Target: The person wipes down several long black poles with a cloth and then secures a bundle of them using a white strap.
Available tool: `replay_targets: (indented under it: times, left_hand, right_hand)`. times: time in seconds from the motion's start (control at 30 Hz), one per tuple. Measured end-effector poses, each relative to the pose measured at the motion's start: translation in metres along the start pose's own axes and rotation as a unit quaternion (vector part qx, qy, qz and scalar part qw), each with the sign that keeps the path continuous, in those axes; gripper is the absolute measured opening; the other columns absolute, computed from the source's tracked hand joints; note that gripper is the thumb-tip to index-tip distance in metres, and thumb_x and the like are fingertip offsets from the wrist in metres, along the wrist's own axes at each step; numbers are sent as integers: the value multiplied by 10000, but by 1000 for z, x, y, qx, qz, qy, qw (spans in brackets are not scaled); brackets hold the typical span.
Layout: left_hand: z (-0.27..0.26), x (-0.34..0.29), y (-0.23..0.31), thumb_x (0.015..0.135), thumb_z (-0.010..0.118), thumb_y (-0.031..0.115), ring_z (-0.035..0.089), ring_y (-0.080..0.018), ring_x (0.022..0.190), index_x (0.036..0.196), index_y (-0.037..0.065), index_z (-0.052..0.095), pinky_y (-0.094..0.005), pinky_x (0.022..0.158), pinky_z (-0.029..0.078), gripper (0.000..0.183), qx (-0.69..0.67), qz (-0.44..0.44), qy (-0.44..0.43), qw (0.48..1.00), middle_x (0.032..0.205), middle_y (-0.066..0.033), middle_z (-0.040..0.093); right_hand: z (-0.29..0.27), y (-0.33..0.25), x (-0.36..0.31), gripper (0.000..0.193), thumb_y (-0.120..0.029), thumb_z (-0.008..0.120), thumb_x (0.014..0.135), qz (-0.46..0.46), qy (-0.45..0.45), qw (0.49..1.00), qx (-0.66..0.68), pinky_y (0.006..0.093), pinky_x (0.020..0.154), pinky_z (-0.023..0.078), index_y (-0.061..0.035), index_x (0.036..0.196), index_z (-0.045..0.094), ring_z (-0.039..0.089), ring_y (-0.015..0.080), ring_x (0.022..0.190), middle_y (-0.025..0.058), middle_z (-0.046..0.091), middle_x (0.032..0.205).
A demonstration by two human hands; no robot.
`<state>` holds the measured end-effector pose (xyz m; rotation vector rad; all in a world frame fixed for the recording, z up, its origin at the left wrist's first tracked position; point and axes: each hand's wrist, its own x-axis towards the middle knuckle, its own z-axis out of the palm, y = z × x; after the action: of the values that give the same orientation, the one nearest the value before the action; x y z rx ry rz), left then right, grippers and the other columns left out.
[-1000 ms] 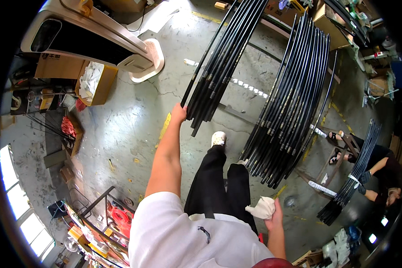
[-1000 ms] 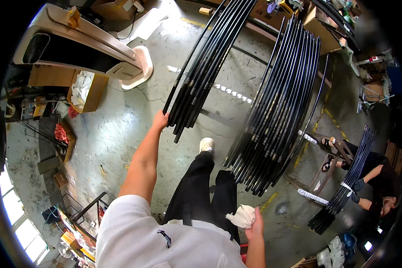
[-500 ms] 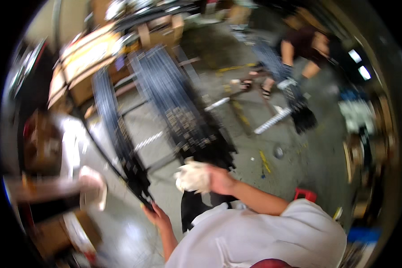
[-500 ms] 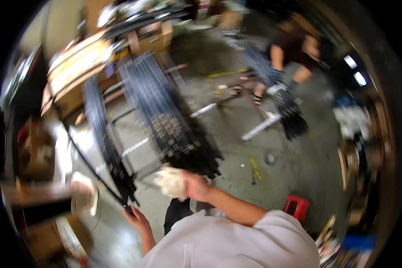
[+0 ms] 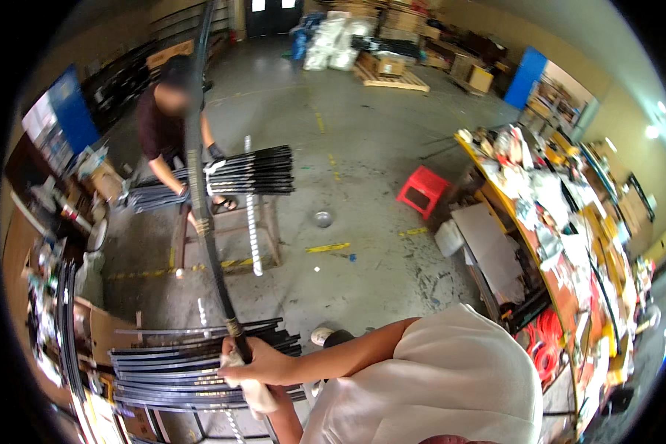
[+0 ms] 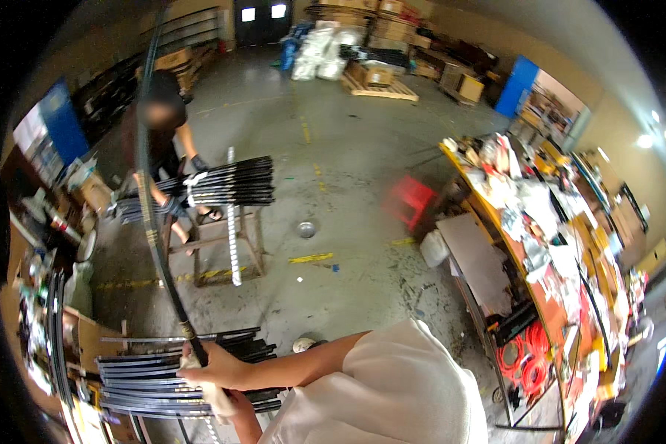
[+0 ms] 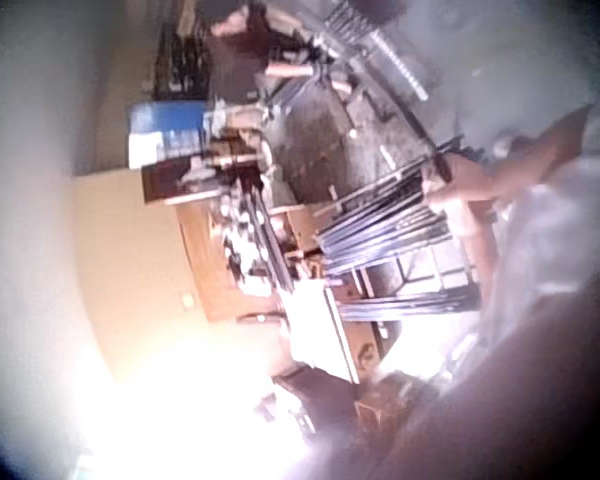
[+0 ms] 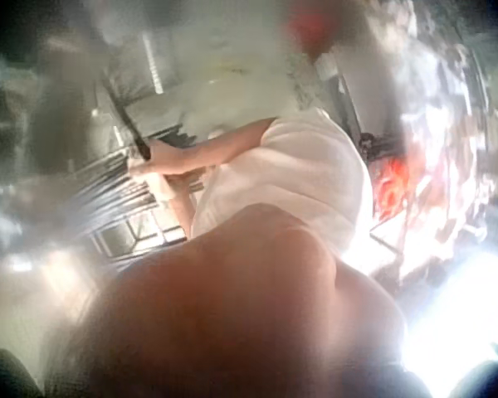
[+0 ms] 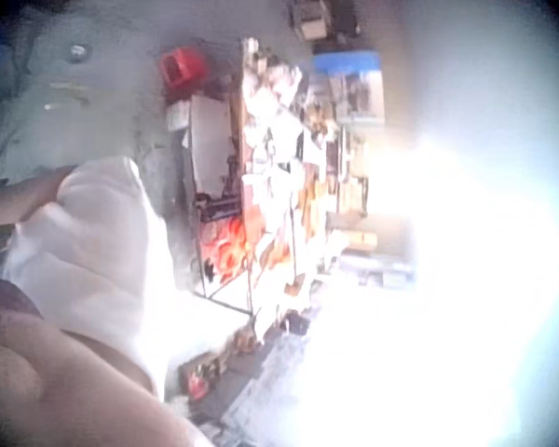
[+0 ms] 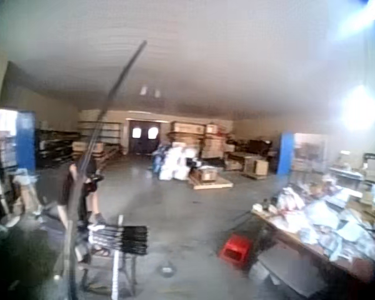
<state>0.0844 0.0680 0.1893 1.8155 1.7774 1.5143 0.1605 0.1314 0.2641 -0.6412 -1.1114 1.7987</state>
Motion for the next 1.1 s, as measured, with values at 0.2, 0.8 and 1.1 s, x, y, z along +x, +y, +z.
replay_targets:
  times: [0.2, 0.8, 1.1]
  left_hand:
    - [40, -2, 5, 866, 461, 71, 554, -242, 941, 1188, -64, 431, -329, 814, 430, 350, -4, 44, -194, 980, 1079, -152, 558]
    - [-6, -57, -55, 790, 556, 247, 597, -347, 750, 1006, -22, 508, -409, 608, 490, 349, -4, -419, -177, 890, 898, -227, 586]
    - [-88, -119, -106, 760, 576, 327, 595, -351, 769, 938, -9, 541, -413, 630, 482, 382, 201, -472, -236, 825, 867, -223, 595]
  right_hand:
    - [-61, -11, 11, 252, -256, 655, 793, 2, 176, 975, 135, 226, 496, 339, -89, 808, 467, 426, 48, 575, -17, 483, 636]
    - [-153, -127, 90, 259, -315, 666, 768, -25, 229, 961, 155, 227, 408, 370, -112, 776, 505, 465, 67, 471, -30, 492, 583]
    - [-195, -257, 120, 409, -502, 649, 693, -2, 249, 967, 56, 308, 361, 423, -112, 650, 533, 522, 186, 411, 71, 536, 536]
